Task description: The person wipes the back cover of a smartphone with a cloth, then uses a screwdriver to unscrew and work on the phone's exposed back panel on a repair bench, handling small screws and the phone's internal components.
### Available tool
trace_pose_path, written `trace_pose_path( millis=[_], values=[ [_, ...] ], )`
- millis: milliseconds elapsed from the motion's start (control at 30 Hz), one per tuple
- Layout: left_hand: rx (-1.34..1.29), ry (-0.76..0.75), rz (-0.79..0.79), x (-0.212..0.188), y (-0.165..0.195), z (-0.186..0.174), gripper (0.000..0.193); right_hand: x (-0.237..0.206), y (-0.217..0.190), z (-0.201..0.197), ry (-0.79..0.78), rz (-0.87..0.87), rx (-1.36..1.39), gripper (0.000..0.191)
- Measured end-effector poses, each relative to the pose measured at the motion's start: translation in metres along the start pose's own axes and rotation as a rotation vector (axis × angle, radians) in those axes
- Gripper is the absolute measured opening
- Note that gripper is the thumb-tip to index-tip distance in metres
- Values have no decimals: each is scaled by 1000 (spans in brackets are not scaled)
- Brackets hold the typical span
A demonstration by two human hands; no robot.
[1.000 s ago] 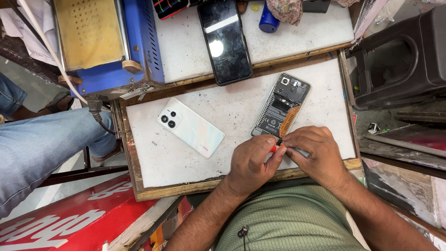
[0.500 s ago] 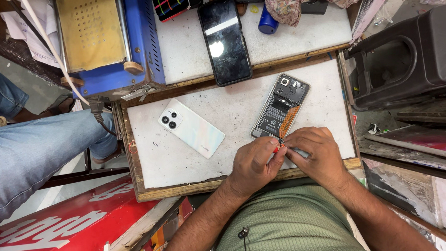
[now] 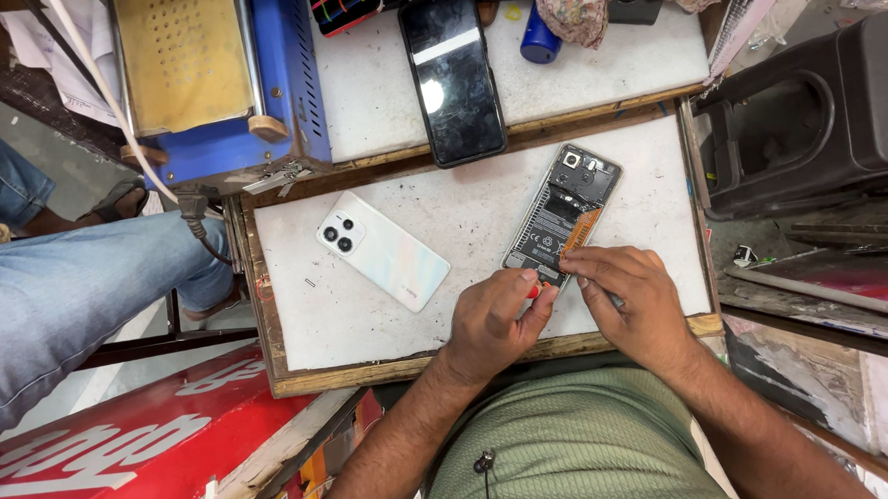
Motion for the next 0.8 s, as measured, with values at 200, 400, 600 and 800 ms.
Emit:
trace_pose_path(
  millis=[200, 400, 600, 800],
  values=[
    [5, -19, 22, 2, 3, -1, 67, 0, -1, -1, 6, 4, 5, 29],
    [29, -25, 41, 2, 4, -2, 67, 1, -2, 0, 8, -2, 10, 29],
    [35, -36, 45, -2, 2, 1, 68, 0, -1, 0, -6, 0, -1, 29],
    [25, -38, 48, -4, 1, 2, 68, -1, 1, 2, -15, 6, 5, 30]
  ],
)
Point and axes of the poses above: each hand's wrist, its own x-axis towards the middle knuckle, its own z-axis out of the palm, y = z × x, the point moved 4 cm from there along x, towards the middle knuckle, and after that the axes turned 5 degrees about -z, right-handed, at the moved point
